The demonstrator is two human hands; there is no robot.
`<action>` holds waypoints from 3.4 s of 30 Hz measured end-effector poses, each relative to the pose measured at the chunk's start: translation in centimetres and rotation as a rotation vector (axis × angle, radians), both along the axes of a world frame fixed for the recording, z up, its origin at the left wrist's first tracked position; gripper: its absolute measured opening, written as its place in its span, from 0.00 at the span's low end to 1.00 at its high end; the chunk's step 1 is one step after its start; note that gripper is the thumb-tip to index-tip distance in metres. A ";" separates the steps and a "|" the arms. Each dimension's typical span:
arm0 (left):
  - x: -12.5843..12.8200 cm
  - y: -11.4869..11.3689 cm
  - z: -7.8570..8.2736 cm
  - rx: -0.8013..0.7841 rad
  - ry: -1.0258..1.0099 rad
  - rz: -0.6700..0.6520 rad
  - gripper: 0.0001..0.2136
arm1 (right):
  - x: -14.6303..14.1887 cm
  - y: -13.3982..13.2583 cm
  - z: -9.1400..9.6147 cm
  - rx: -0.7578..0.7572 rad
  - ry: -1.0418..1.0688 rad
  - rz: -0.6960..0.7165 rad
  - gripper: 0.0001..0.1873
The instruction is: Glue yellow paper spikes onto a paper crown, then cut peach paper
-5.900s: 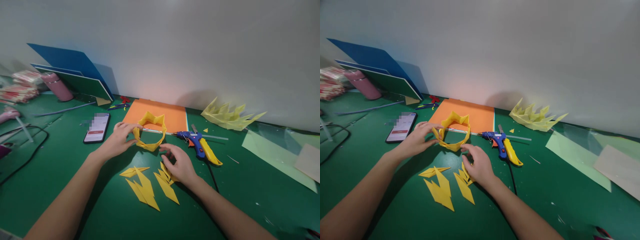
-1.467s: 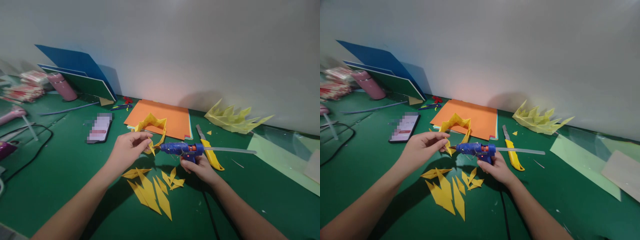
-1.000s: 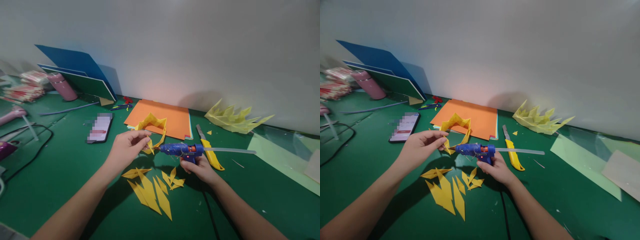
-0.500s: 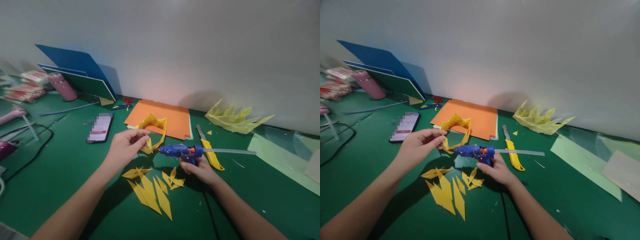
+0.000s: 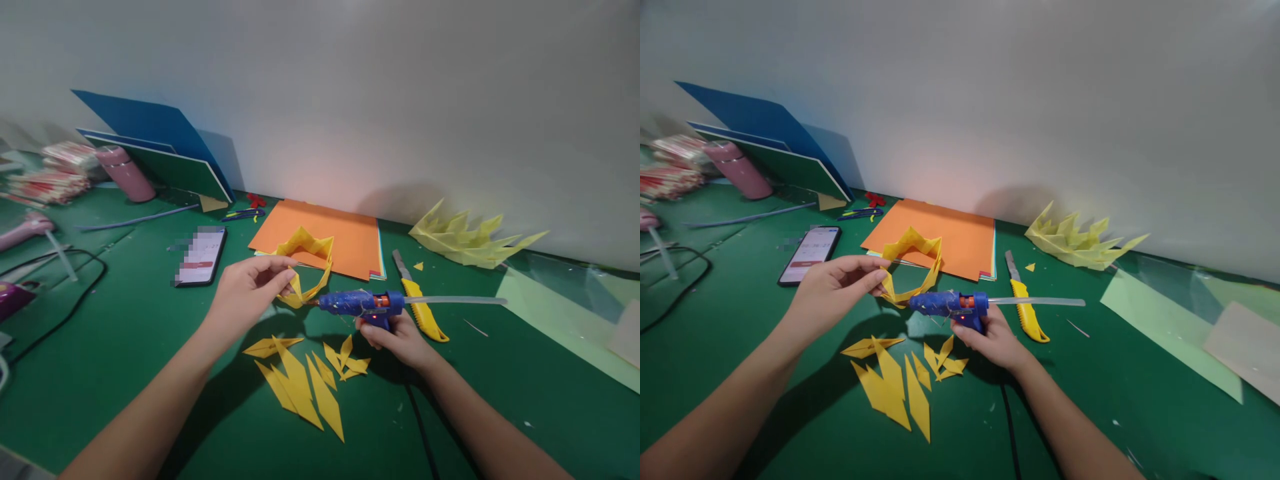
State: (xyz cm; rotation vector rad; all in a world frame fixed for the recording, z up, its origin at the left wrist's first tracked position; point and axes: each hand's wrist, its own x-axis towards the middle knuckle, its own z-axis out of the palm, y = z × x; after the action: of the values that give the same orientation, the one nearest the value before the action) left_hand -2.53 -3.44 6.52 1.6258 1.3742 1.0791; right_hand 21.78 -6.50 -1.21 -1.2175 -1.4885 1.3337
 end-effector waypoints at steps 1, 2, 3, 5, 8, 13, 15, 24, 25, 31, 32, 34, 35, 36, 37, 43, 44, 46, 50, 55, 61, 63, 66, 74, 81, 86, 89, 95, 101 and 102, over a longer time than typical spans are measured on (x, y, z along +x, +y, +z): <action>0.0 0.0 0.1 0.002 0.000 0.001 0.09 | -0.1 0.1 0.1 -0.004 0.008 0.005 0.15; -0.1 0.0 0.1 0.004 0.000 0.003 0.09 | -0.2 0.1 0.2 -0.006 0.017 0.014 0.16; -0.1 0.0 0.1 0.005 0.000 0.006 0.09 | -0.2 0.2 0.2 -0.005 0.026 0.027 0.16; -0.1 -0.1 0.2 0.004 0.002 0.011 0.09 | -0.3 0.5 0.2 -0.006 0.052 0.048 0.17; -0.2 -0.1 0.2 0.002 0.001 0.022 0.09 | -0.2 0.9 -0.1 -0.023 0.113 0.055 0.18; -0.1 0.0 0.0 0.035 0.040 0.021 0.10 | 0.1 1.1 -0.9 -0.051 0.274 0.067 0.20; -0.1 0.0 -0.1 0.036 0.055 0.001 0.10 | 0.0 1.0 -1.0 -0.066 0.321 0.092 0.20; 0.4 -0.4 0.0 0.013 0.058 -0.056 0.09 | -0.1 0.9 -0.8 -0.088 0.314 0.144 0.20; 0.4 -0.4 0.0 0.001 0.056 -0.060 0.09 | -0.1 0.9 -0.8 -0.085 0.299 0.147 0.20; -0.1 -0.1 0.3 -0.068 -0.051 -0.051 0.10 | -0.1 1.2 -0.5 -0.073 0.244 0.008 0.22; -0.2 -0.1 0.4 -0.065 -0.064 -0.038 0.11 | -0.1 1.3 -0.5 -0.057 0.228 -0.050 0.23; -0.5 -0.1 0.7 -0.038 -0.069 -0.012 0.11 | 0.0 1.8 -0.3 -0.024 0.182 -0.180 0.25; -0.7 -0.1 0.9 -0.020 -0.058 -0.003 0.11 | 0.1 2.0 -0.2 -0.016 0.159 -0.245 0.27; -0.8 -0.1 1.0 0.002 -0.037 0.006 0.11 | 0.1 2.2 -0.2 -0.018 0.143 -0.303 0.28; -0.9 -0.1 1.1 0.027 -0.008 0.015 0.11 | 0.2 2.4 -0.1 -0.028 0.135 -0.350 0.29; -1.5 -0.1 1.6 0.144 0.193 0.066 0.12 | 0.3 2.9 0.0 -0.133 0.120 -0.463 0.30; -1.6 0.0 1.7 0.153 0.210 0.072 0.11 | 0.4 2.9 0.0 -0.147 0.101 -0.456 0.30; -1.7 0.0 1.7 0.168 0.226 0.079 0.10 | 0.6 3.0 0.1 -0.163 0.059 -0.421 0.30; -1.8 0.1 1.5 0.196 0.254 0.074 0.10 | 1.6 3.1 0.1 -0.187 -0.036 -0.296 0.29; -2.0 0.1 1.3 0.226 0.339 0.032 0.09 | 3.0 3.3 0.5 -0.016 -0.426 -0.152 0.24; -2.2 0.0 1.4 0.226 0.401 -0.004 0.10 | 3.3 3.6 0.3 0.343 -0.889 -0.146 0.20; -2.3 0.0 1.4 0.234 0.414 -0.011 0.10 | 3.5 3.9 -0.1 0.405 -0.990 -0.175 0.20; -2.5 0.2 1.2 0.273 0.439 -0.013 0.11 | 3.7 3.9 0.0 0.445 -1.121 -0.237 0.20; -2.3 0.2 1.2 0.370 0.501 -0.100 0.11 | -2.0 0.6 4.3 0.415 -0.781 -0.175 0.16; -2.0 0.2 0.4 0.422 0.584 -0.198 0.10 | -8.1 1.7 1.8 0.327 -0.641 0.146 0.18; -1.7 0.3 -0.2 0.411 0.627 -0.244 0.09 | -7.7 2.0 0.3 0.352 -0.607 0.030 0.07; -1.4 0.3 -0.8 0.403 0.674 -0.286 0.08 | -7.3 1.9 0.1 0.400 -0.621 -0.034 0.08; -0.9 0.3 -2.5 0.465 0.798 -0.358 0.09 | -7.3 2.0 0.0 0.468 -0.671 -0.094 0.09; -0.9 0.6 -3.4 0.489 0.874 -0.372 0.08 | -7.3 1.9 -0.3 0.473 -0.685 -0.103 0.09; -0.8 0.6 -3.4 0.480 0.869 -0.372 0.08 | -7.3 1.9 -0.3 0.474 -0.689 -0.102 0.09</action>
State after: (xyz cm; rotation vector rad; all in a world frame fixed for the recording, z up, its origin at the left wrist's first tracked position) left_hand -3.37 -2.84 3.12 2.7820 1.2549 0.4856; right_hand 14.53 -4.60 -1.55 -1.4677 -2.0265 0.4387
